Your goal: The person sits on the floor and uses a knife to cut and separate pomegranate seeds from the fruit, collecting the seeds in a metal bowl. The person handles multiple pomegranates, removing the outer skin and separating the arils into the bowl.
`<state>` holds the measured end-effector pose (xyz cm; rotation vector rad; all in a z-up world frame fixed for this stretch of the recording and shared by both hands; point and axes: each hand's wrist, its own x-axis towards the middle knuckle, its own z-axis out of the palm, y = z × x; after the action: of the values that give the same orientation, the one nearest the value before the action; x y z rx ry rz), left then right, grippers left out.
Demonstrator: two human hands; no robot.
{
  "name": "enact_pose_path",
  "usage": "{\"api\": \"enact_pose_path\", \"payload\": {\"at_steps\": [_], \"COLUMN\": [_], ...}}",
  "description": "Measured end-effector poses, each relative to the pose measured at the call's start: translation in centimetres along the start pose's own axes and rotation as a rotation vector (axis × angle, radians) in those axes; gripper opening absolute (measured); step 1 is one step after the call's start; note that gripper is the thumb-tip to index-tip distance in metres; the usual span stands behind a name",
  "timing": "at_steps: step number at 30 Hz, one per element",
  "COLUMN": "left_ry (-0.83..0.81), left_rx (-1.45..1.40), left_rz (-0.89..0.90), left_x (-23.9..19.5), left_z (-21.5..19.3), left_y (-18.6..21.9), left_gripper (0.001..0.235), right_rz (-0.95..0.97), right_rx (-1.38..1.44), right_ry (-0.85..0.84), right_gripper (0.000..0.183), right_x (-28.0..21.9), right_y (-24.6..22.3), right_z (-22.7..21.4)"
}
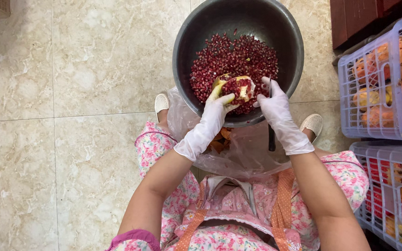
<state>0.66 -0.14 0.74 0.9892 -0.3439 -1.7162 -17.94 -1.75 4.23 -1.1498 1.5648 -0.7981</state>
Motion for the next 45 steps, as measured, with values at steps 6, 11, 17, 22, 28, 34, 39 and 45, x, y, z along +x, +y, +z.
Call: {"api": "enact_pose_path", "payload": {"at_steps": [6,11,17,22,28,34,39,45], "left_ry": [-0.050,-0.028,-0.083,-0.190,-0.079,0.167,0.048,0.298], "left_rx": [-0.047,-0.034,-0.123,-0.006,-0.033,0.846,1.213,0.590], "left_rz": [-0.022,-0.037,-0.128,-0.362,-0.503,-0.350,-0.005,-0.395], "left_x": [-0.4,-0.5,-1.8,-7.7,-10.1,-8.4,-10.3,-1.0], "left_z": [0.1,0.3,0.0,-3.4,-10.3,-11.8,-7.5,-1.3], "left_y": [0.1,0.3,0.7,-1.2,-6.1,-4.5,-0.7,4.3], "left_gripper": [0.062,0.062,0.054,0.052,0.049,0.048,0.046,0.109], "right_rz": [0.018,-0.112,-0.099,0.033,0.155,0.290,0.229,0.312], "right_rx": [0.154,0.238,0.240,0.310,0.628,0.481,0.306,-0.033], "right_ry": [0.025,-0.002,0.015,-0.001,-0.145,-0.162,-0.194,-0.245], "right_gripper": [0.034,0.022,0.028,0.054,0.073,0.051,0.041,0.046], "right_x": [0.1,-0.4,-0.4,-0.8,-2.1,-3.3,-3.1,3.9], "right_y": [-0.3,-0.4,-0.2,0.9,3.4,3.0,2.3,0.0], "right_z": [-0.6,-1.2,-2.0,-4.8,-7.6,-7.3,-6.4,-3.5]}}
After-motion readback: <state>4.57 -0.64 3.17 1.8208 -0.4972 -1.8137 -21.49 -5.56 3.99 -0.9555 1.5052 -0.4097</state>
